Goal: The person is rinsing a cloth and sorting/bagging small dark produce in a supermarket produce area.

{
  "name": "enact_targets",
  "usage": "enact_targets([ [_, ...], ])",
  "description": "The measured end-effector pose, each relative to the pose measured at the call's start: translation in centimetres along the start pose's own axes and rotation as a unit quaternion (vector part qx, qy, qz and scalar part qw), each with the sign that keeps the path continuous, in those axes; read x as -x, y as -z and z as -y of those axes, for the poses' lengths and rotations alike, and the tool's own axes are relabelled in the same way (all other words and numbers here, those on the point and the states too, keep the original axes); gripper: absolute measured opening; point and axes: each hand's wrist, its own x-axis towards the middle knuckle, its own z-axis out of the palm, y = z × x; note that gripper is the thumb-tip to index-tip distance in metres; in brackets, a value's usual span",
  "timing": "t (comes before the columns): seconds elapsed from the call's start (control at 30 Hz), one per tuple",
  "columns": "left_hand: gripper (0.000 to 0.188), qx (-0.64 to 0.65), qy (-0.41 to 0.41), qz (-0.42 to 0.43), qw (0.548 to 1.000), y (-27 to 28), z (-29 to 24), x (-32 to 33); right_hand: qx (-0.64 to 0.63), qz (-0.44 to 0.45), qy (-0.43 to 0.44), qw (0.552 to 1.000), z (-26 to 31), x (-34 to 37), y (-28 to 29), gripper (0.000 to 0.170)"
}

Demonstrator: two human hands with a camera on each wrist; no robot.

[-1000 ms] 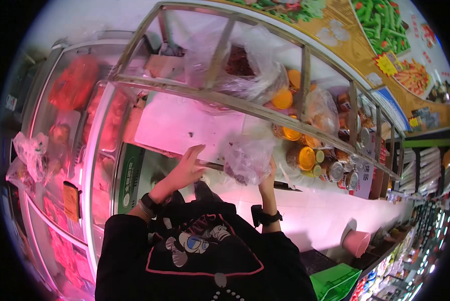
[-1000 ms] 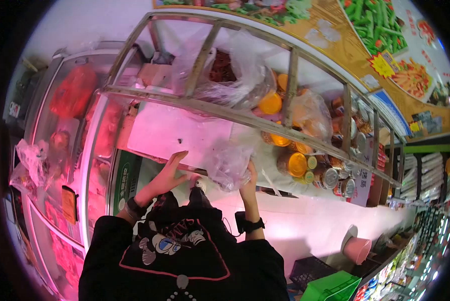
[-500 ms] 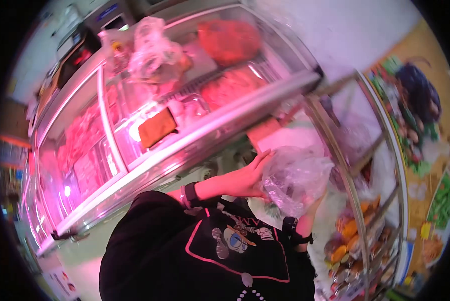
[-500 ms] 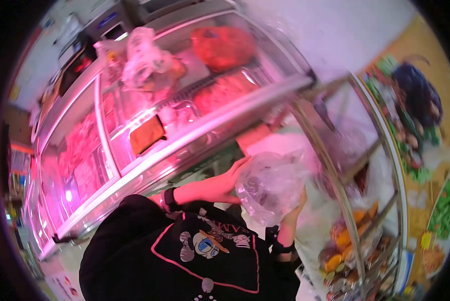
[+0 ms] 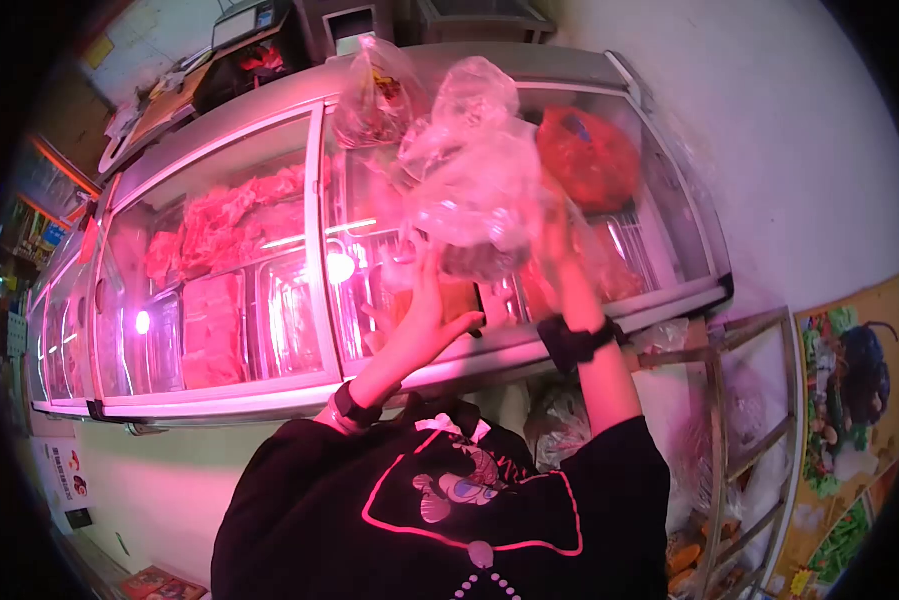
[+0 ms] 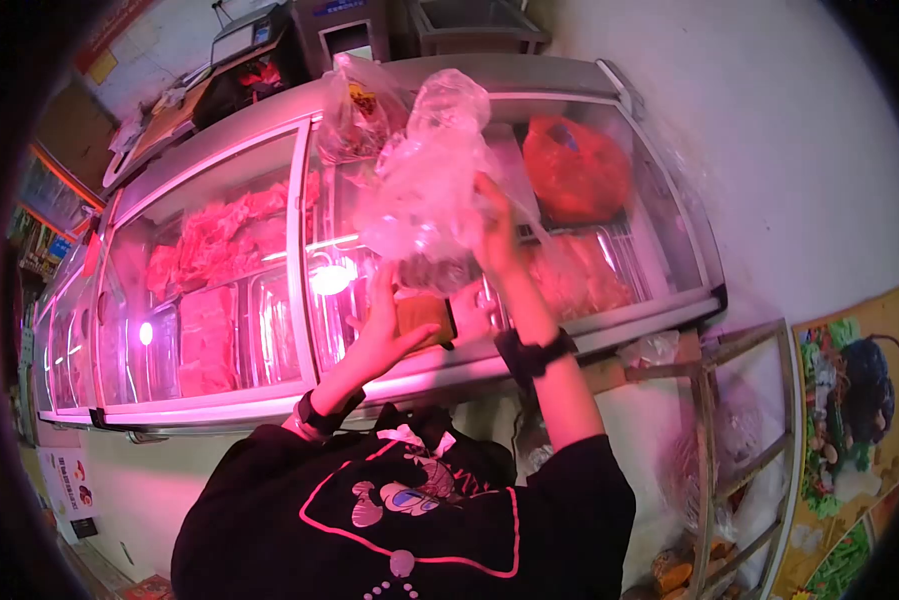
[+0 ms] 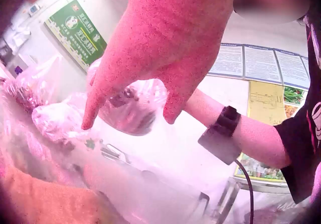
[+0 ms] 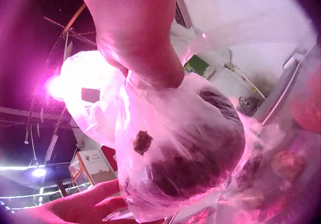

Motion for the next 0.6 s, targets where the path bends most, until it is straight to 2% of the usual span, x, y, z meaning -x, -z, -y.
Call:
enact_targets([
  [0.03,0.103,-0.056,0.020,-0.018,0.998,1.1,0.7,-0.1,-0.015,0.011,0.019,1.000,-2.1,-1.9,-2.0,0.038],
  [0.07,0.103,-0.059,0.019,-0.024,0.998,2.1,1.5,-0.2,-0.031,0.022,0.038,0.999,-4.0,-4.0,-3.6,0.033],
  [0.1,0.102,-0.044,0.011,-0.055,0.997,3.0,2.6,-0.4,-0.026,0.065,0.035,0.997,-3.7,-5.4,-5.7,0.023],
  [0.17,0.101,-0.033,0.001,-0.092,0.995,4.7,4.5,-0.4,-0.123,0.121,0.013,0.985,-5.6,-9.0,-9.0,0.015],
  [0.23,0.099,-0.025,0.055,-0.108,0.992,6.1,6.2,0.0,-0.138,0.147,0.003,0.979,-8.1,-12.5,-11.5,0.015],
  [0.27,0.096,0.024,0.094,-0.126,0.987,6.5,6.7,0.4,-0.151,0.169,-0.012,0.974,-9.2,-13.9,-12.2,0.015],
  [0.3,0.096,0.003,0.088,-0.136,0.987,7.0,7.4,0.7,-0.155,0.177,-0.023,0.972,-10.3,-15.0,-13.0,0.016],
  [0.43,0.095,0.048,0.187,-0.157,0.969,7.9,9.6,2.2,-0.154,0.149,-0.069,0.974,-14.2,-17.6,-14.5,0.020],
  [0.6,0.091,0.053,0.224,-0.153,0.961,8.9,11.8,2.5,-0.137,0.066,-0.135,0.979,-19.3,-19.1,-13.2,0.025],
])
